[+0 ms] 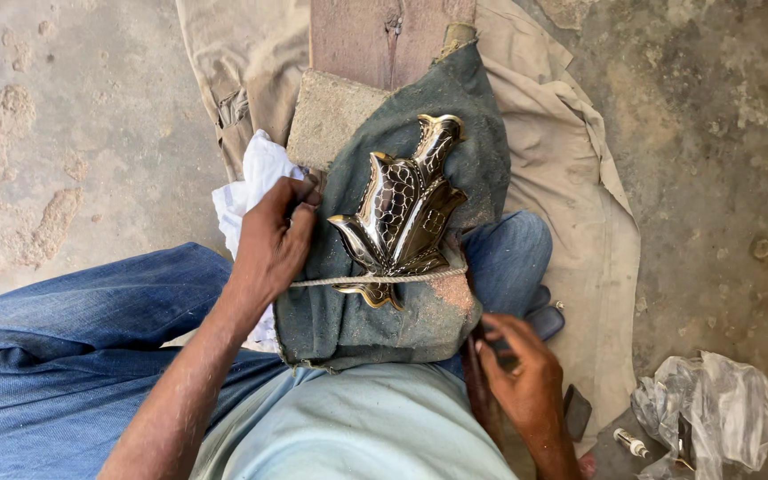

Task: The person uses a chisel and hammer to engrave a decorative pattern onto a silver-colored metal object shaped like a lotus flower. They repeatedly strike the chisel to create a textured design on the surface.

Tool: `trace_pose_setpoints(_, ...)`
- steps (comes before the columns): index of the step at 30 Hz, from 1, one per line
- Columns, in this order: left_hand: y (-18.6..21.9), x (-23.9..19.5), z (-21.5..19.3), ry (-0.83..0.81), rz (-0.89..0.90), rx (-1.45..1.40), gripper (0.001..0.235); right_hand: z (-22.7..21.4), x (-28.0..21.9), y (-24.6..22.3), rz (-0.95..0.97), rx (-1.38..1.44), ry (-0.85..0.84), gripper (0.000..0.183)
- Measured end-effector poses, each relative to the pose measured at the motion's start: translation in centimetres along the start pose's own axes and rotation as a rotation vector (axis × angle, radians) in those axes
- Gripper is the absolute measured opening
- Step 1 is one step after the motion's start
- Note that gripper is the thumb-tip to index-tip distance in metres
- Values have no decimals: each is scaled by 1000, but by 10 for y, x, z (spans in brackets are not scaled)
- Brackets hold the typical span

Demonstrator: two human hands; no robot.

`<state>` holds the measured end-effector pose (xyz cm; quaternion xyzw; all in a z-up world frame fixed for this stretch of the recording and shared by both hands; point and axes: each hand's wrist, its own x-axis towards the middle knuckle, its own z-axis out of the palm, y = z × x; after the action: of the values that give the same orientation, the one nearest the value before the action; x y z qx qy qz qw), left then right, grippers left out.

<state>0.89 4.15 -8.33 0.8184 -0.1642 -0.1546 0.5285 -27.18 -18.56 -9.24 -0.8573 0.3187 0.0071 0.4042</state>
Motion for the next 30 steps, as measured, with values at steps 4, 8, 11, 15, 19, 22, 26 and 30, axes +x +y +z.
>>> trace_pose_setpoints(4, 2, 18, 10, -207, -362, -236, 32, 4, 20, -40, -248, 220, 220, 32)
trace_pose_setpoints(8, 6, 23, 13, -178, -417, -511, 24, 18, 55, -72, -458, 253, 206, 40)
trace_pose_setpoints(11, 8, 24, 18, -53, -213, -469, 26, 29, 80, -83, -245, 414, 45, 62)
trace_pose_setpoints(15, 14, 31, 22, 111, 48, -161, 32, 37, 91, -93, -152, 626, -39, 71)
trace_pose_setpoints(19, 19, 33, 14, 296, 241, -10, 23, 31, 89, -112, -342, 336, 125, 61)
trace_pose_setpoints(22, 18, 37, 8, 390, 191, -27, 27, 31, 88, -116, -468, 187, 152, 53)
trace_pose_setpoints(26, 17, 42, -15, 241, 35, 213, 27, 33, 85, -93, -400, 431, 68, 46)
trace_pose_setpoints(30, 31, 27, -36, 238, 97, 299, 35, 30, 73, -35, -231, 556, 283, 45)
